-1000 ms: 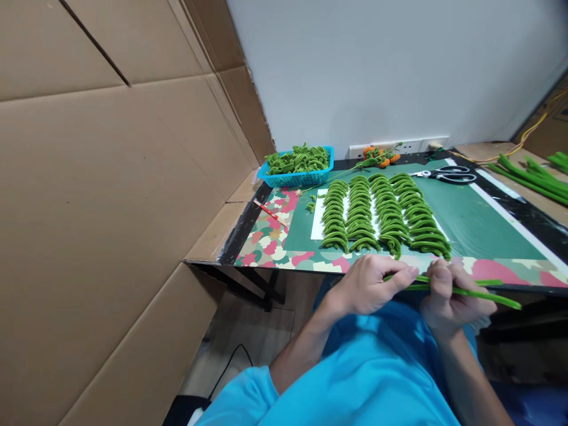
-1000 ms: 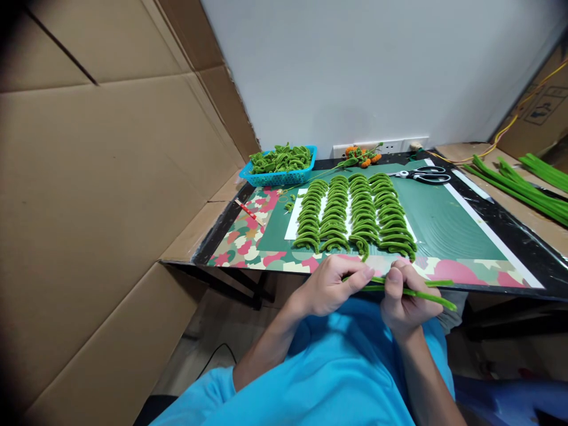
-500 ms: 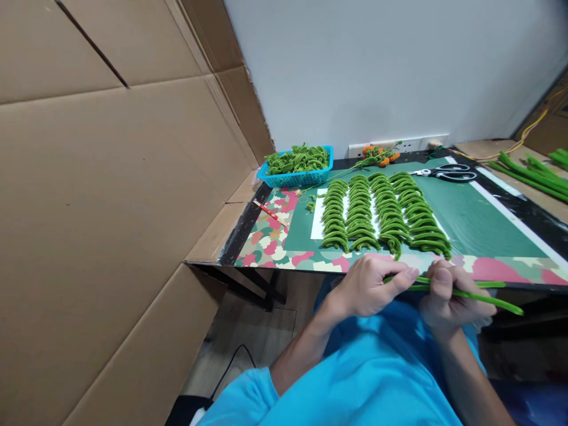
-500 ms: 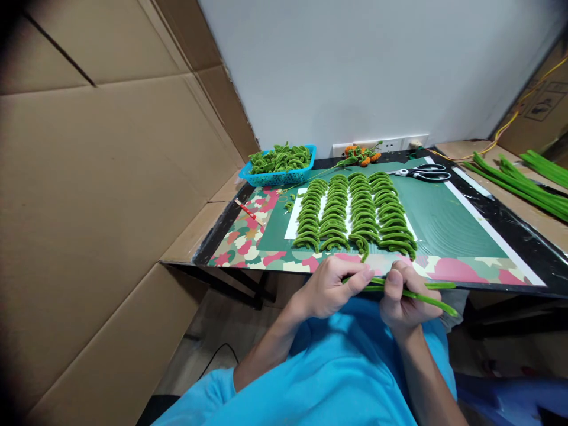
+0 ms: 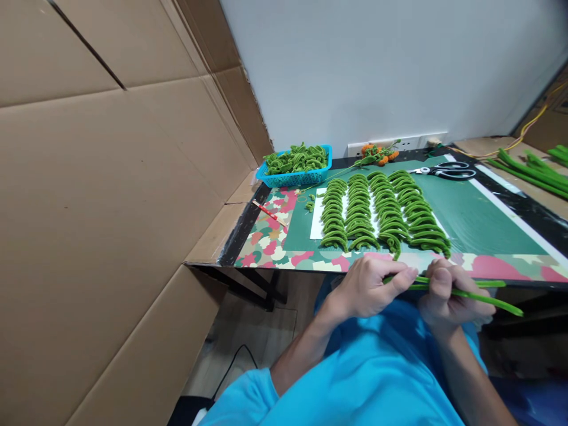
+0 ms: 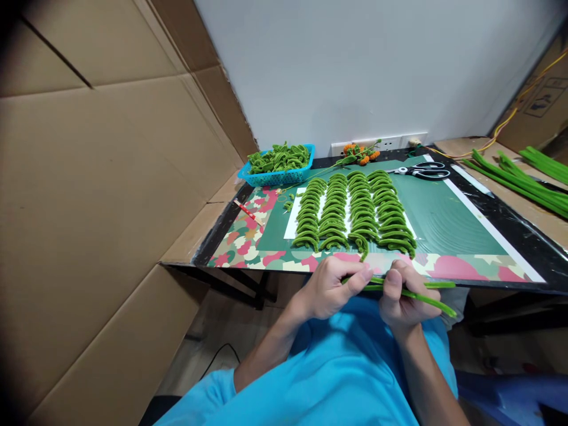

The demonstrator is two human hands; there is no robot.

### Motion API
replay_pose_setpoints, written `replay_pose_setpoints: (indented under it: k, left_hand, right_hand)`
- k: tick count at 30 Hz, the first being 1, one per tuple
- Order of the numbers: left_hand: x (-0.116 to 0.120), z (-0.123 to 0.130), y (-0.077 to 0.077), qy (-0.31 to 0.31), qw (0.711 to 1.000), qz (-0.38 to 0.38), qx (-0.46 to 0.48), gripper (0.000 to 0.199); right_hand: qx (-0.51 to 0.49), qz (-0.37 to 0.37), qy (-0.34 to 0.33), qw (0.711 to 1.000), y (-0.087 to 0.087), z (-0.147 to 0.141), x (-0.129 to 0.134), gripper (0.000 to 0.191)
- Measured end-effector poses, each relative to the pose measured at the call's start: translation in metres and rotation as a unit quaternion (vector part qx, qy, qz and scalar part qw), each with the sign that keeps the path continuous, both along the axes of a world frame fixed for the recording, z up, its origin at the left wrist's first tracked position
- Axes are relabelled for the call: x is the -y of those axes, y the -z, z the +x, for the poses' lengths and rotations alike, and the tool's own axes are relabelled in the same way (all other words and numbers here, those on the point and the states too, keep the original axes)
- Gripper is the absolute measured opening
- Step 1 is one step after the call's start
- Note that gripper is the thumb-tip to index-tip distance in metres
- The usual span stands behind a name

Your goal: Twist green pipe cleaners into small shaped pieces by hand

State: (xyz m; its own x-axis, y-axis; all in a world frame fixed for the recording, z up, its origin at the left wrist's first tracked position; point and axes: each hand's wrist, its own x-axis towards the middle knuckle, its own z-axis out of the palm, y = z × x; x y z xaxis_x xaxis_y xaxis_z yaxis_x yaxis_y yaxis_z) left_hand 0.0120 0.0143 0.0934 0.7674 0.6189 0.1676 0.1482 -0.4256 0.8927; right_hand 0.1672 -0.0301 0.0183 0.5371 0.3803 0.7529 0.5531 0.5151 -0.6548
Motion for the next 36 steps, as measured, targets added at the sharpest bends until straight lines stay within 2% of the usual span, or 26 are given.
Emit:
replay_pose_setpoints:
  k: [8, 12, 18, 36]
  left_hand:
    - [-0.0002, 0.0003, -0.0001, -0.006, 1.000, 0.008, -0.006, 0.061]
    - [-0.0003, 0.0008, 0.0016, -0.004, 1.000, 0.016, 0.006, 0.061]
    - [-0.0002, 0.0025, 0.0044, -0.011, 0.999, 0.042, 0.009, 0.063]
    - [0.0038, 0.0028, 0.0029, -0.028, 0.998, 0.049, 0.007, 0.064]
  right_hand:
    - [0.008, 0.037, -0.010, 0.999, -0.0032, -0.0017, -0.0013, 0.045]
    - [0.014, 0.019, 0.012, 1.000, -0.0046, -0.0010, -0.0017, 0.047]
    - [0.047, 0.087, -0.009, 0.995, -0.0031, 0.0010, -0.0064, 0.043]
    - [0.055, 0.092, -0.021, 0.994, -0.0022, 0.0006, -0.0068, 0.040]
